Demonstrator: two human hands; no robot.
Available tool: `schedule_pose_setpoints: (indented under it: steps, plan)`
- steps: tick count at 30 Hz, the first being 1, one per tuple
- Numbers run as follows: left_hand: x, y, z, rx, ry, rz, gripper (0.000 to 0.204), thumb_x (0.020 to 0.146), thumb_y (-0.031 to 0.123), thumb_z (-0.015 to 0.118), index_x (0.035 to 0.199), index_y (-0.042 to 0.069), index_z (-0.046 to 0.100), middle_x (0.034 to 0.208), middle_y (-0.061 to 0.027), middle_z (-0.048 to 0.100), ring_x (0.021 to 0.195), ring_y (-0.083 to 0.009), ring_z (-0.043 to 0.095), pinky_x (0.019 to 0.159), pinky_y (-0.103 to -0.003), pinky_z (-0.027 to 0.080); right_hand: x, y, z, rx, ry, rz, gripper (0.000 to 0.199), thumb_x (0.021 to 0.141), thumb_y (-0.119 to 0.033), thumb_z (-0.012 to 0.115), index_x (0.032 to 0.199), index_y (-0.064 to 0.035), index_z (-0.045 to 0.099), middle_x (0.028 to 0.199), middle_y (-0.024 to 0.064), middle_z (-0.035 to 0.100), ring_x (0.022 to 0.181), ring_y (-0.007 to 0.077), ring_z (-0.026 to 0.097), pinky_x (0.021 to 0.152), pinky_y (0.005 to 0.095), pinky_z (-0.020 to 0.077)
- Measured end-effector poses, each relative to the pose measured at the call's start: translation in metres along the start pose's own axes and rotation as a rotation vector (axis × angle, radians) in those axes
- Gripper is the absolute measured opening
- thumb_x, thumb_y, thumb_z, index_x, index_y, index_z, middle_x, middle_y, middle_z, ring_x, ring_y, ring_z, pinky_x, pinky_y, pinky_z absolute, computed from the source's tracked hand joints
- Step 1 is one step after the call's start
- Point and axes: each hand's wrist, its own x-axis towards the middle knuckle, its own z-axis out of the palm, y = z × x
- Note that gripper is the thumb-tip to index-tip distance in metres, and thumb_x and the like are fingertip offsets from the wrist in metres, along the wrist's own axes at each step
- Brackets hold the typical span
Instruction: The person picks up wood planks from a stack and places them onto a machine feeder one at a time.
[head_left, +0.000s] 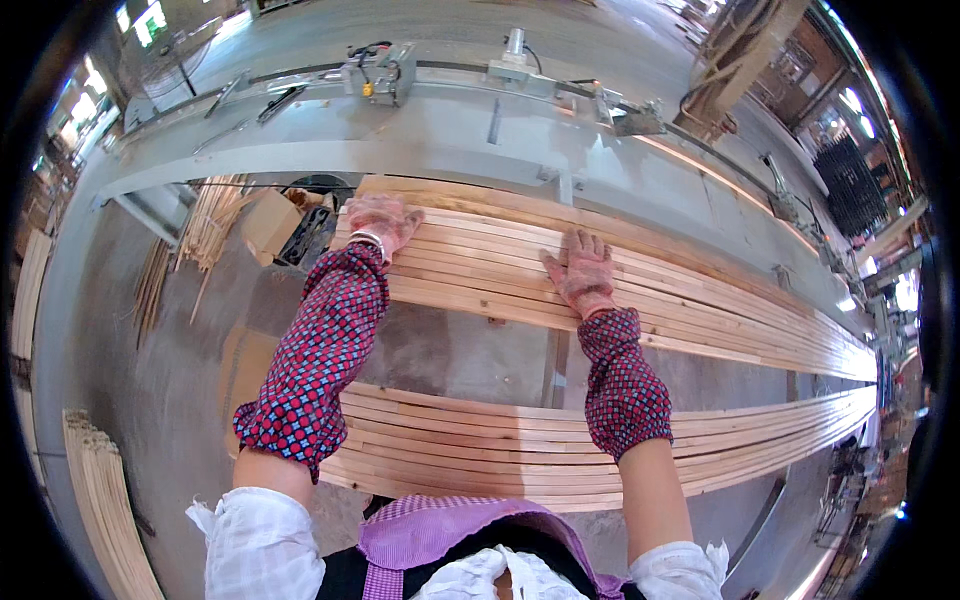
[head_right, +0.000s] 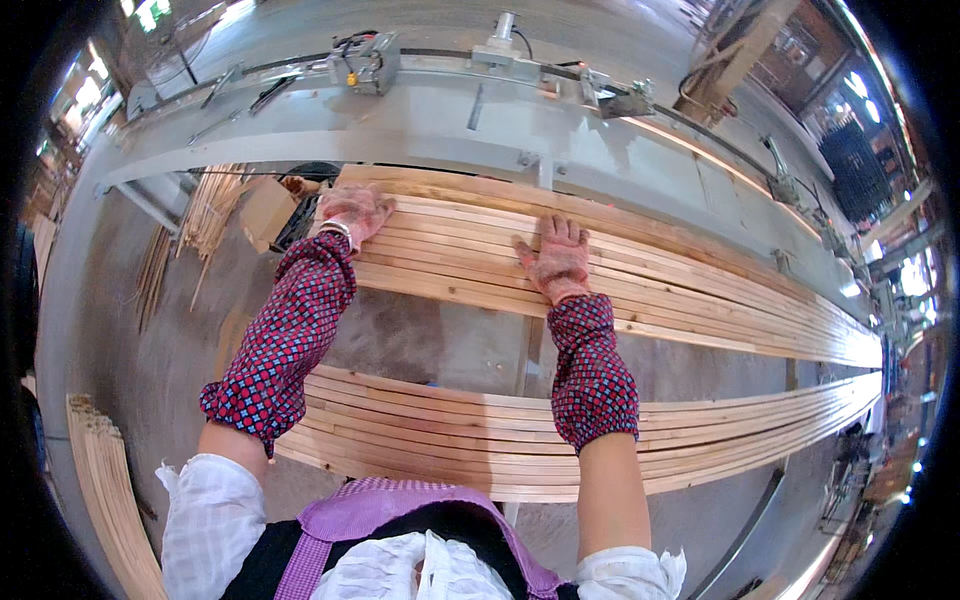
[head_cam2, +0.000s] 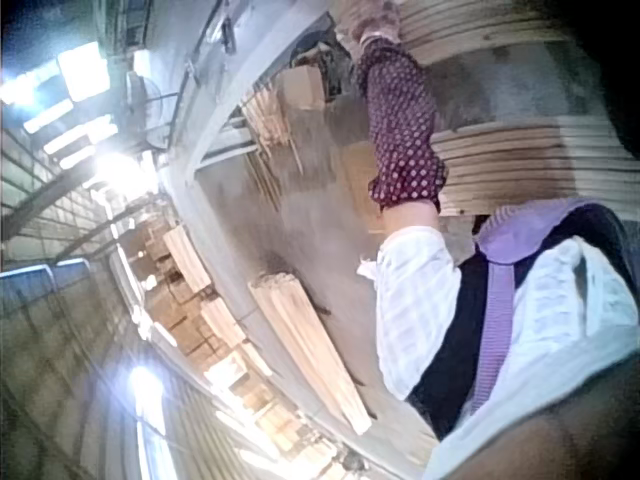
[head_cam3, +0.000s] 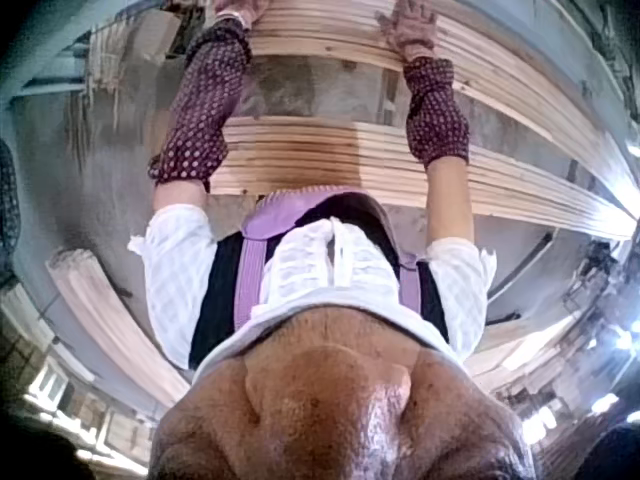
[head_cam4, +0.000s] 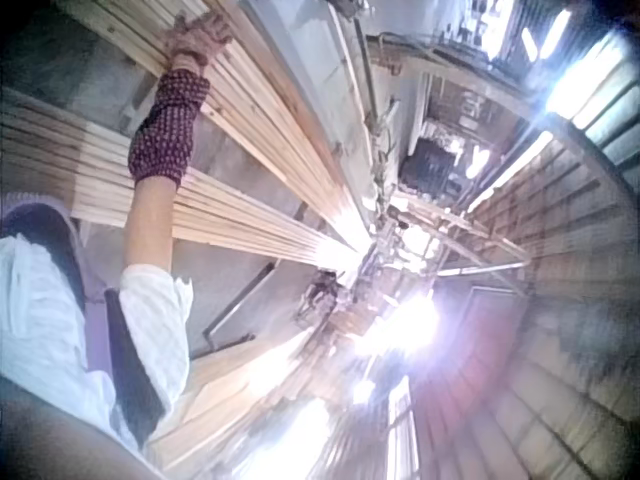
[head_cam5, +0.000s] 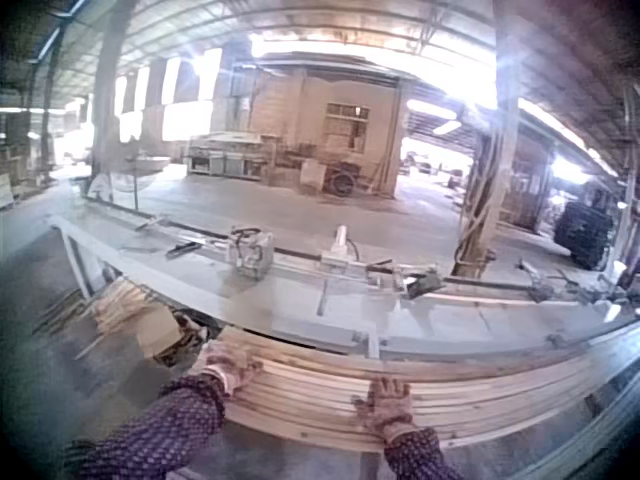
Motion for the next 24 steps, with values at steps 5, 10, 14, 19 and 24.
schedule_pose_setpoints:
  steps: [5,10,14,19,24]
  plan:
    - [-0.003,-0.002,0.003,0.097,0.127,0.11,0.065,0.099,0.064,0.047,0.134,0.014,0.068,0.138,-0.0179,0.065,0.132,-0.0319,0.059,0.107,-0.046,0.045,-0.003,0.002,-0.006,0.032,0.021,0.02,0.077,0.091,-0.065,0.061,0.141,-0.0064,0.058,0.144,0.0151,0.059,0.138,0.0358,0.049,0.119,0.0537,0.0333]
    - [0.0,-0.005,0.002,-0.086,0.044,0.12,0.062,0.1,0.062,0.049,0.125,0.009,0.068,0.126,-0.0194,0.07,0.12,-0.0372,0.066,0.103,-0.049,0.05,-0.009,-0.001,0.003,0.041,0.074,0.007,0.077,0.091,-0.065,0.062,0.141,-0.0061,0.057,0.142,0.0165,0.059,0.137,0.0372,0.049,0.119,0.055,0.0325]
    - [0.013,0.001,0.017,-0.088,0.035,0.15,0.056,0.098,0.058,0.052,0.121,0.009,0.069,0.12,-0.0185,0.073,0.115,-0.0376,0.068,0.097,-0.05,0.053,-0.016,-0.002,0.007,0.05,0.076,0.002,0.079,0.091,-0.066,0.061,0.142,-0.0061,0.057,0.142,0.0162,0.057,0.138,0.0368,0.047,0.12,0.0554,0.0316]
    - [0.015,0.044,0.052,-0.356,0.528,0.543,0.036,0.096,0.034,0.064,0.121,0.008,0.067,0.123,-0.0159,0.072,0.113,-0.0351,0.068,0.096,-0.047,0.054,-0.008,-0.004,-0.003,0.036,0.017,0.004,0.084,0.091,-0.069,0.057,0.146,-0.0054,0.055,0.143,0.0165,0.056,0.14,0.036,0.046,0.12,0.0549,0.0308]
    - [0.048,0.097,0.045,-0.417,0.246,0.473,0.039,0.096,0.028,0.063,0.133,0.015,0.063,0.129,-0.0103,0.069,0.116,-0.0312,0.068,0.096,-0.046,0.054,-0.008,0.006,0.016,0.011,0.175,-0.037,0.075,0.09,-0.062,0.066,0.136,-0.0025,0.061,0.136,0.0186,0.062,0.131,0.0376,0.054,0.115,0.0539,0.0377]
